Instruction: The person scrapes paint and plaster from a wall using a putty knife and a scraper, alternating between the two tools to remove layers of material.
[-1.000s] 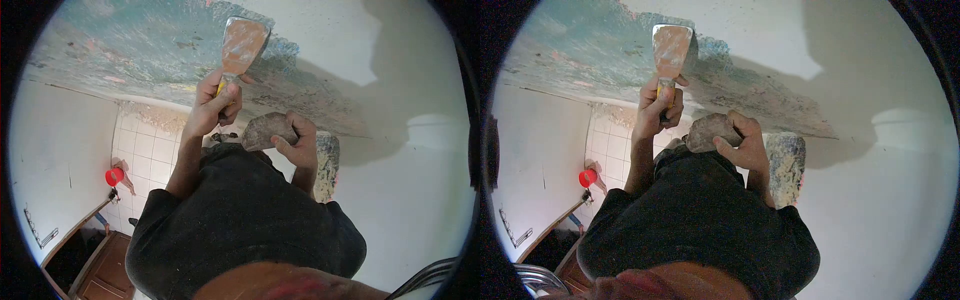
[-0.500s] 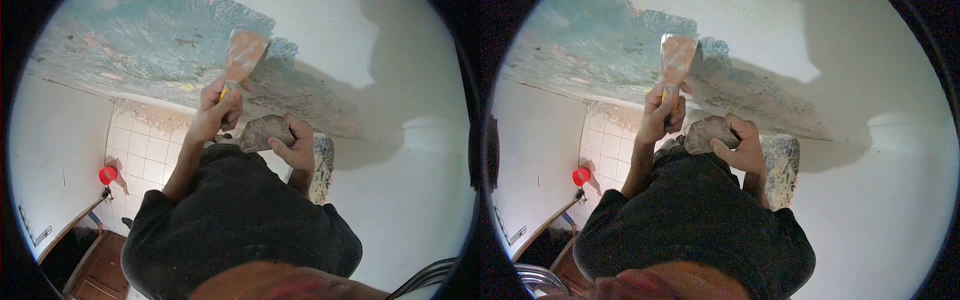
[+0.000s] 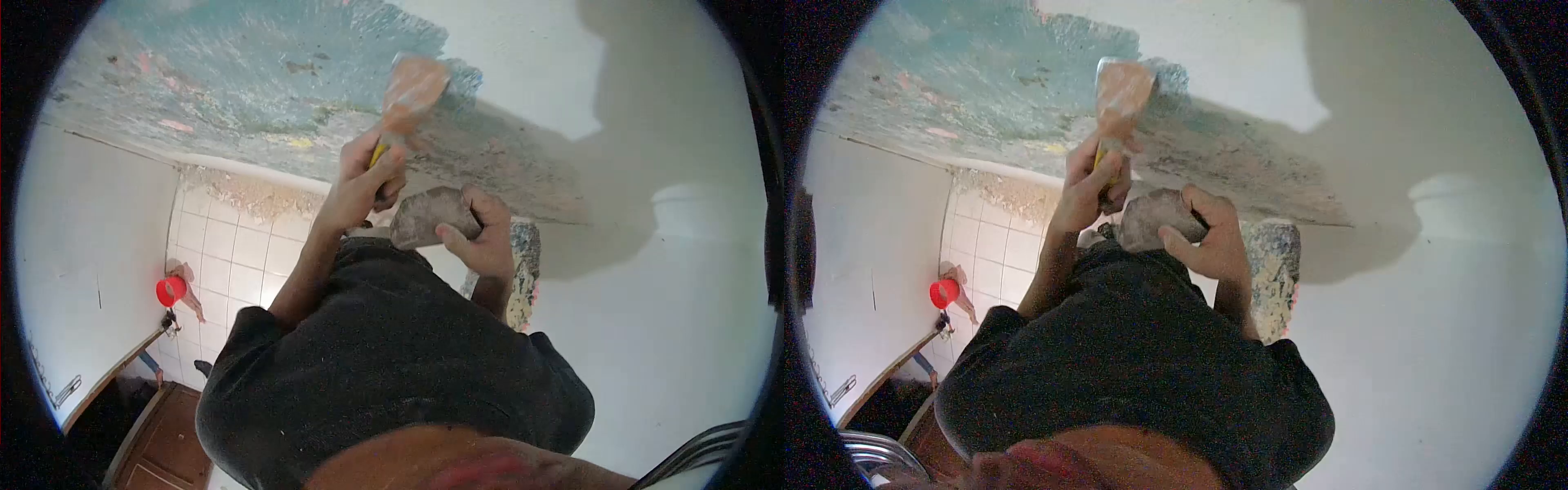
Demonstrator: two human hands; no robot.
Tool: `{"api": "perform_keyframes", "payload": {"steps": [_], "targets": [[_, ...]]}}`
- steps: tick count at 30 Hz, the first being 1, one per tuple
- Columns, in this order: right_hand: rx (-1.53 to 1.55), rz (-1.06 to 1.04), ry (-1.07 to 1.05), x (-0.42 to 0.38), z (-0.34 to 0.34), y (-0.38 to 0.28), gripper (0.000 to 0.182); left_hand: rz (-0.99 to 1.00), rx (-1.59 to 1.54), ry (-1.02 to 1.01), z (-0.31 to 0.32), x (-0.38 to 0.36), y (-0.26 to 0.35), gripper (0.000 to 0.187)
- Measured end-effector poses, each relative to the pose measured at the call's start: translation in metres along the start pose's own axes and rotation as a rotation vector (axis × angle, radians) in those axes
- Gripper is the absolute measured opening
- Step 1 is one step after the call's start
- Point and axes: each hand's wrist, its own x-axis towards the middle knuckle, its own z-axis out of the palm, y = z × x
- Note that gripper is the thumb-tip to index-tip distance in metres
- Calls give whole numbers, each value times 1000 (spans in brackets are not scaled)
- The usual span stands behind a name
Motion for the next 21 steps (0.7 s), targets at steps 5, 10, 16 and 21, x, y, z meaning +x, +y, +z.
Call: {"api": "perform_keyframes", "payload": {"steps": [5, 10, 16, 21], "targets": [[-87, -39, 128, -8, -3, 9, 30, 28, -19, -40, -2, -2, 5, 26], [-14, -48, 105, -6, -7, -5, 33, -5, 43, 51, -4, -9, 4, 26], [15, -60, 74, -5, -4, 8, 33, -8, 107, 59, -1, -9, 16, 24], [6, -1, 67, -5, 2, 3, 33, -40, 75, 87, -2, -12, 15, 25]]}}
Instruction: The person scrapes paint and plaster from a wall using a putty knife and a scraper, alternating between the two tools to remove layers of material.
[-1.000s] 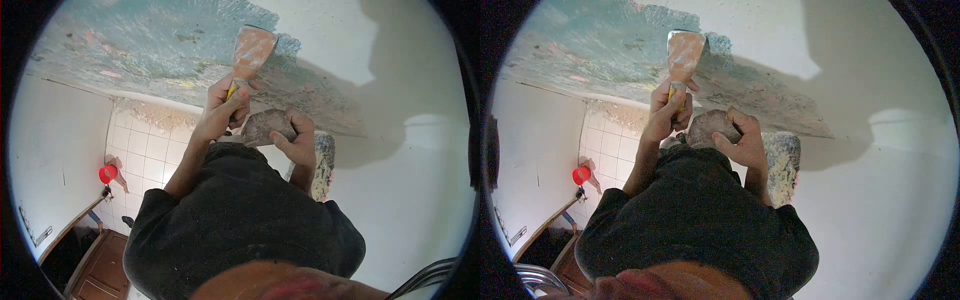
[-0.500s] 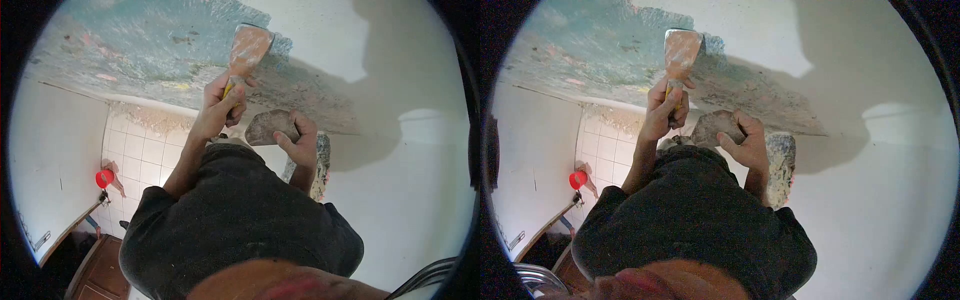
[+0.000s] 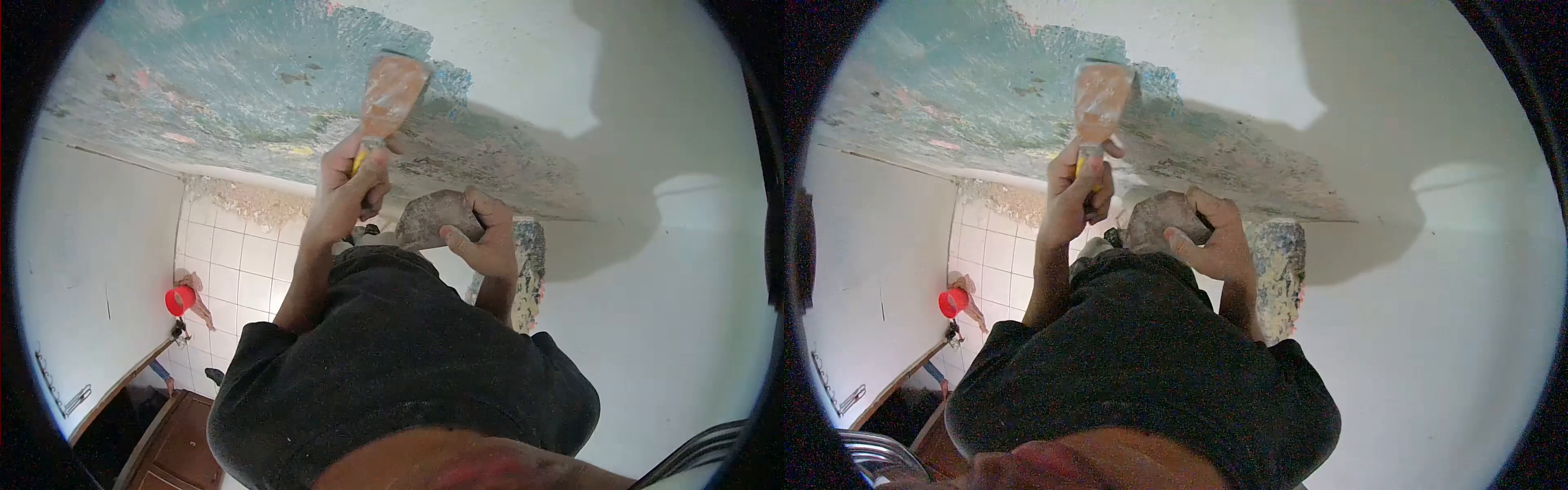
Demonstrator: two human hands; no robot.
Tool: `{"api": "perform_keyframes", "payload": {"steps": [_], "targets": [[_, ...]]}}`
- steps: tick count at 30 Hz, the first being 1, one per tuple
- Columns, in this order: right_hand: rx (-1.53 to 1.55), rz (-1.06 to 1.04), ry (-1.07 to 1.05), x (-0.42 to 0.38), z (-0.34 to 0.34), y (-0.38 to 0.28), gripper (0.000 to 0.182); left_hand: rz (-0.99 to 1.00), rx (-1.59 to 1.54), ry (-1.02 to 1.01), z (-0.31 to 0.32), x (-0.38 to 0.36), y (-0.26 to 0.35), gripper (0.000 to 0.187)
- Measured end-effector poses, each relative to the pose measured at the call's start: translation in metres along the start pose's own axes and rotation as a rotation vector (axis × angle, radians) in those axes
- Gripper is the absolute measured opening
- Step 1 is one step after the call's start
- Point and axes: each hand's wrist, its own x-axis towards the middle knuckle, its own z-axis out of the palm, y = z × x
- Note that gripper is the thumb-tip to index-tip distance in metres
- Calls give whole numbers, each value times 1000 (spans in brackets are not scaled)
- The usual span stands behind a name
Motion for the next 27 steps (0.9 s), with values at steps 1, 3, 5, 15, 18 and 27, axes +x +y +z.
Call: {"api": "perform_keyframes", "payload": {"steps": [1, 3, 5, 15, 18, 27], "targets": [[-18, -10, -21, 0, -4, 0, 33, 3, 0, -3, 0, 0, -2, 24], [-24, -28, -5, 0, -7, 5, 31, 13, 18, -9, -5, 1, -2, 23], [-19, -10, -9, -3, -2, 8, 29, 23, 11, -7, 1, 4, 3, 22], [16, -1, -50, -5, -4, 9, 25, 31, 20, -11, 2, 4, -2, 24], [111, 13, -55, -7, -1, 3, 27, 12, 8, -33, -6, -4, -6, 23], [119, 15, -3, -11, 6, 21, 28, -62, -3, -23, 10, -1, 5, 21]]}}
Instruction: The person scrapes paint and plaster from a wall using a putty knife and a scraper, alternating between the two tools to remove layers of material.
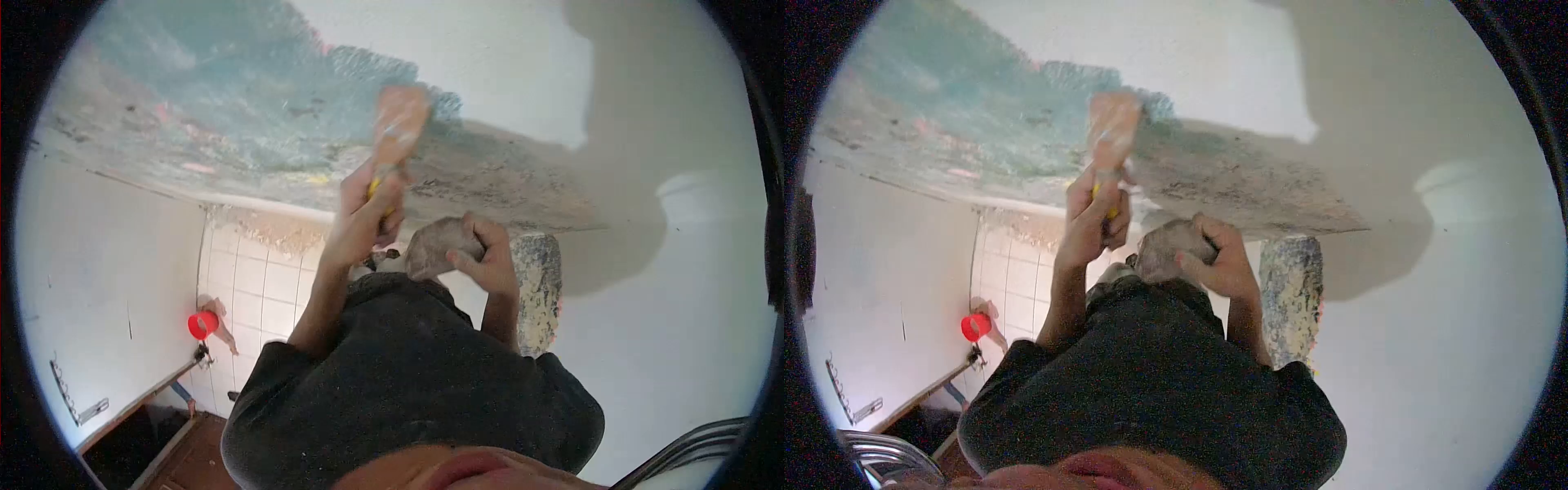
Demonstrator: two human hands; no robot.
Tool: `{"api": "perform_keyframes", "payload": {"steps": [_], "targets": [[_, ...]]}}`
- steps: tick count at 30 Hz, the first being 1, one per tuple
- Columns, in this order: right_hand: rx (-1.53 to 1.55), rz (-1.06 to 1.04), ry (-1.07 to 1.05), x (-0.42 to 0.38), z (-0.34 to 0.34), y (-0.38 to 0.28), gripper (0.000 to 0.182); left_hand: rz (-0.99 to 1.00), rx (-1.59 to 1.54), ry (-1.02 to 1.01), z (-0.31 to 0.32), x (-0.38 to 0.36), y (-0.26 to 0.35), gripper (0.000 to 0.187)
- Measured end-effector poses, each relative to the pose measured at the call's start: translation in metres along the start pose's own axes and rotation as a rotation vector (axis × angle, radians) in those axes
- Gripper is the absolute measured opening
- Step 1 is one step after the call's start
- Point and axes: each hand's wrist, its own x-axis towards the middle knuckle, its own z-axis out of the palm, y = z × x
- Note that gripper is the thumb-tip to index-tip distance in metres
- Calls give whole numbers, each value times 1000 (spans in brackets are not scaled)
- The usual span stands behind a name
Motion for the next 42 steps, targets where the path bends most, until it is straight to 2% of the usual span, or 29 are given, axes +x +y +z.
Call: {"api": "perform_keyframes", "payload": {"steps": [3, 4, 7, 8, 14, 17, 21, 24, 27, 33, 36, 39, 42], "targets": [[-12, 14, -1, 1, 3, 2, 28, 62, 108, -16, 1, 3, -1, 28], [-33, -18, 7, 4, -3, 2, 30, -2, 80, -9, -3, -1, 1, 29], [-53, -65, 28, -2, -4, 13, 34, 53, 35, -45, 0, 0, 0, 29], [-8, 18, 27, -1, -2, 12, 35, 47, 33, -30, 8, 3, 4, 29], [110, -37, 28, -3, -5, 13, 29, 48, -33, -46, -6, -2, -6, 27], [113, 48, 30, 3, -1, 17, 26, 89, 24, -45, 5, 4, 3, 30], [11, -36, 17, -1, -8, 5, 23, 119, 46, -103, 4, 6, -2, 32], [66, -6, 31, -1, -5, 11, 22, 98, -15, -99, 12, 3, -1, 32], [-8, -25, 10, -1, -7, 14, 24, 99, 63, -54, 1, 1, -9, 32], [204, 82, -32, 5, 4, 6, 26, 33, 15, -28, 2, 0, -8, 30], [37, 27, -84, 2, -5, 10, 28, 81, 10, -66, -2, 6, -13, 30], [85, 39, -52, 10, -1, 4, 27, 125, 7, -66, 4, 12, -10, 30], [-53, 35, -62, 11, -6, 11, 26, 123, 3, -68, -3, 7, -12, 30]]}}
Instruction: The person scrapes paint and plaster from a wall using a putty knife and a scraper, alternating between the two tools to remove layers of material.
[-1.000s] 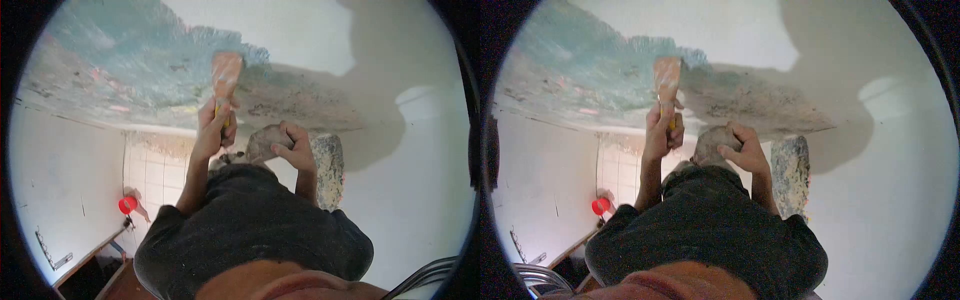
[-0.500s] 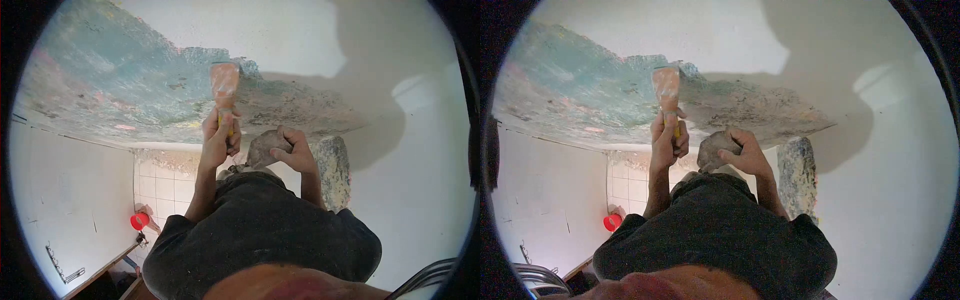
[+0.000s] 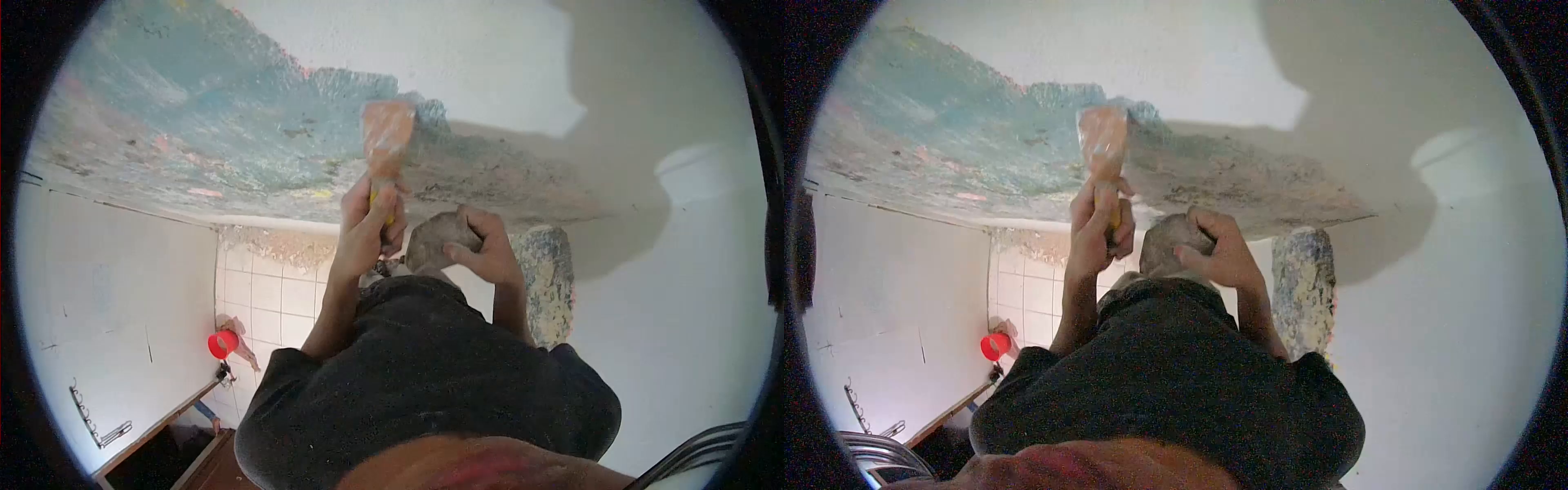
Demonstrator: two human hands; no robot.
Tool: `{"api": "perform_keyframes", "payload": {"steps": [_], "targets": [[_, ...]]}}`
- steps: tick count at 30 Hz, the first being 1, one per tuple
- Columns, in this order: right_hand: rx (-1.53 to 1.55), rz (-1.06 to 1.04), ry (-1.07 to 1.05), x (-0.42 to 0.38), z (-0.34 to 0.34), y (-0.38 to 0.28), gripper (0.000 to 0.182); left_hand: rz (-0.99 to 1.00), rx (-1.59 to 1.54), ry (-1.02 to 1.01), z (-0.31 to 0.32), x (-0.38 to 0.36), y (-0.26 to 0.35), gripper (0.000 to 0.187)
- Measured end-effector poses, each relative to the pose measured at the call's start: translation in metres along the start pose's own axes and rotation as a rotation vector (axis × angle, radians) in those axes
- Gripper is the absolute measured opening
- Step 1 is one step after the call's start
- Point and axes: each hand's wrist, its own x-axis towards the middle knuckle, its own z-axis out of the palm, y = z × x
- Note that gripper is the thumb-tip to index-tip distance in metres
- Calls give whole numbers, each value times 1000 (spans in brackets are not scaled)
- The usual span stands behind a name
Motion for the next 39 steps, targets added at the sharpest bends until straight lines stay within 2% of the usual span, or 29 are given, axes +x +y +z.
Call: {"api": "perform_keyframes", "payload": {"steps": [3, 6, 9, 12, 16, 19, 23, 25, 27, 31, 37, 39], "targets": [[152, -11, 46, 3, 3, -6, 34, -5, 11, -19, 1, 3, 1, 32], [8, -60, 68, 10, 4, -5, 34, 0, 20, -23, 7, 6, 7, 33], [120, -1, 28, 2, -4, -4, 25, -11, 13, -26, 3, 6, 6, 34], [92, 34, 62, 8, 0, 5, 29, 6, -15, 0, 19, 10, 10, 34], [111, -8, 42, 1, -8, -2, 30, -24, 69, 52, 4, 0, 13, 33], [53, 16, 75, 4, -12, 10, 28, -46, 5, 106, 15, -3, 15, 27], [80, -7, 69, 6, -14, 5, 34, -6, 31, 155, 5, -8, 17, 30], [134, 3, 59, 5, -9, -5, 34, 37, 85, 114, 3, -4, 20, 30], [122, 9, 43, 10, -3, -7, 27, 51, 89, 78, 8, 3, 28, 31], [89, -48, -23, 6, -10, -5, 22, 35, 163, 126, 2, -5, 24, 33], [69, -45, 29, 3, -9, -9, 30, 27, 174, 129, 6, -3, 23, 31], [146, -16, 44, 3, -7, -9, 30, 14, 152, 122, 9, -3, 22, 31]]}}
